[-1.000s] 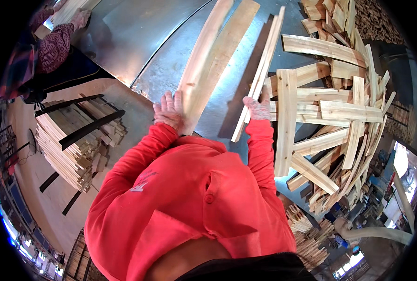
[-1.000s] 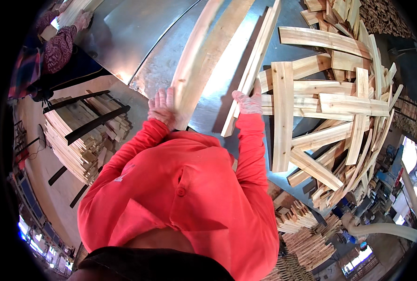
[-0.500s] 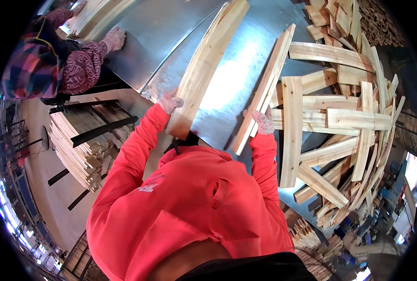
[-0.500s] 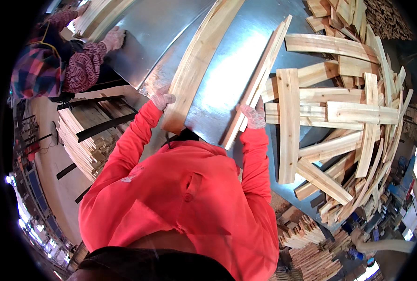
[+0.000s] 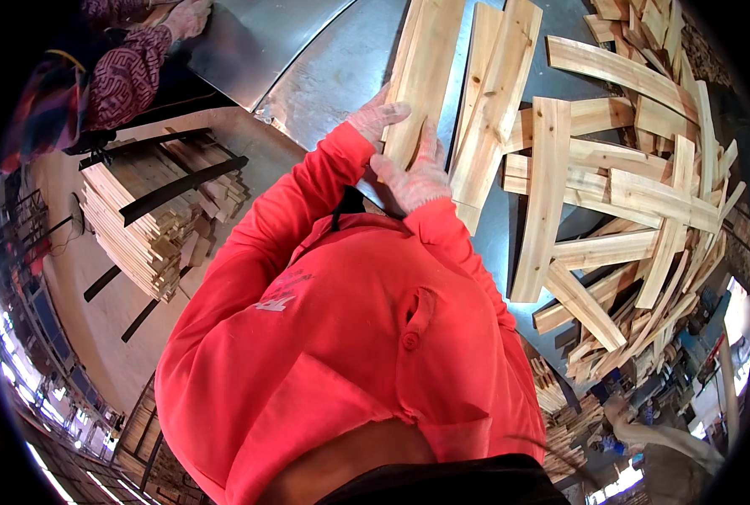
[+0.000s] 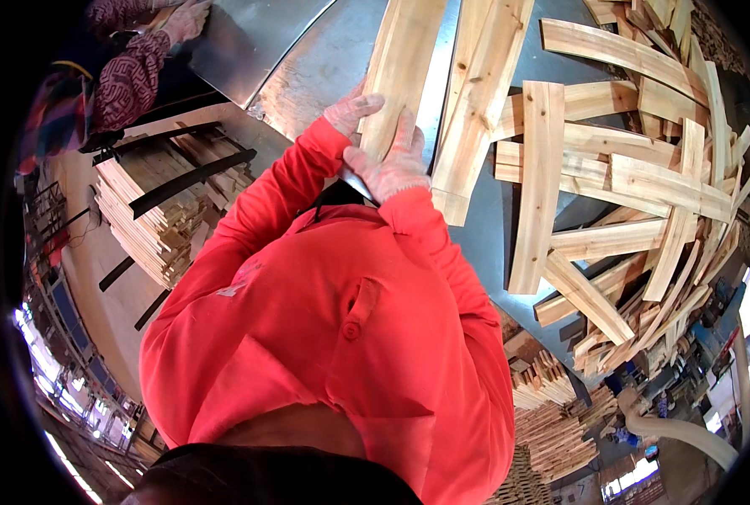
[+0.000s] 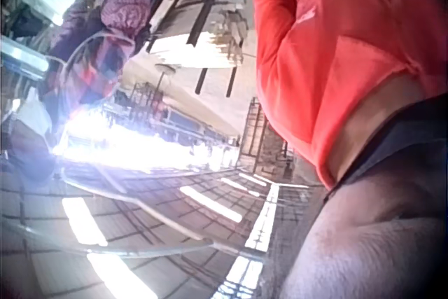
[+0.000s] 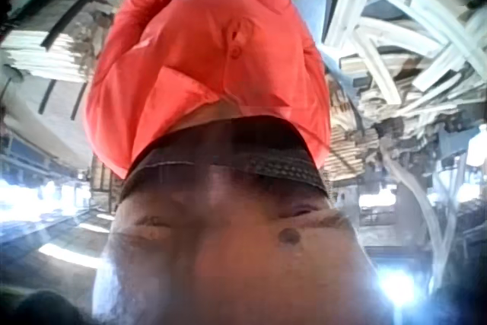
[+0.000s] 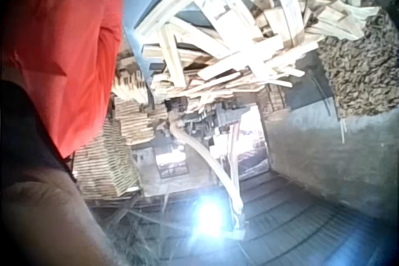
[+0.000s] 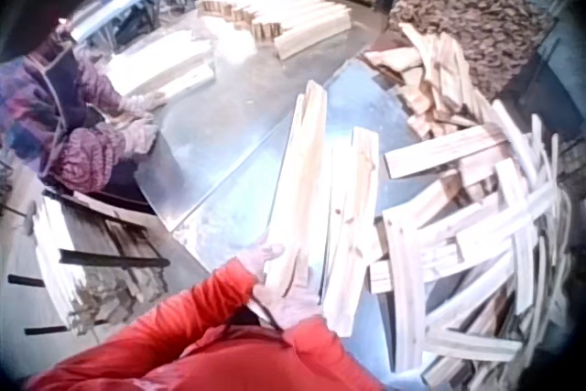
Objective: The person repeatedly picks up wooden planks from a pile on a metal table, briefly inspects them, and places them into a separate stack. The task involves continuous handling of individual planks to organize them.
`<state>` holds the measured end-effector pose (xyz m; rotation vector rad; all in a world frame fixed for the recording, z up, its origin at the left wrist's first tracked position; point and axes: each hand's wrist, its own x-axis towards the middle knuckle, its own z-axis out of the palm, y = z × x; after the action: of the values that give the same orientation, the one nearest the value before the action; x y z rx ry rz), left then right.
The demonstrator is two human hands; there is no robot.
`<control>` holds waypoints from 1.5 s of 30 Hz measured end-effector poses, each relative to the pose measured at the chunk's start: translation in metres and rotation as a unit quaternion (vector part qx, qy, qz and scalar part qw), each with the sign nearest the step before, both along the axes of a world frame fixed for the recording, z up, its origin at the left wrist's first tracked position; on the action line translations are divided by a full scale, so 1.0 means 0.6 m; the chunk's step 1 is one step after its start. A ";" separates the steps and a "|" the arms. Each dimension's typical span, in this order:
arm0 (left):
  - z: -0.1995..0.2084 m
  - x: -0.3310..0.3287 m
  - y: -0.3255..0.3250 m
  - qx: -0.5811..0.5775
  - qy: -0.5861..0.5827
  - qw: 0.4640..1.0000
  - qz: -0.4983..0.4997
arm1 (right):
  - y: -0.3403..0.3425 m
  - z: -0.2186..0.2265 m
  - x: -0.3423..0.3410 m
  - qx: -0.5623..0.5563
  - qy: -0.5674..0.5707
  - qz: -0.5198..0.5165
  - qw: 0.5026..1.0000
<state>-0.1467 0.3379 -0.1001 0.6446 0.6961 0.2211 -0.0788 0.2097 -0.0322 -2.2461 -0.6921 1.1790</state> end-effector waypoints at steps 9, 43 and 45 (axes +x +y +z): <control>0.015 -0.048 0.038 0.053 -0.072 0.995 -0.035 | -0.039 -0.036 0.075 0.387 0.507 -0.255 0.726; -0.001 0.301 -0.743 0.471 0.040 0.806 -0.357 | -1.733 -0.231 -0.027 0.016 -0.284 -0.903 0.322; -0.010 0.307 -0.816 0.482 0.064 0.805 -0.341 | -1.846 -0.272 0.028 0.046 -0.206 -0.918 0.337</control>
<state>0.0373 -0.1514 -0.1063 1.8622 0.3960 -0.1746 -0.0622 -0.8976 -0.1953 -1.4456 1.4712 -0.6572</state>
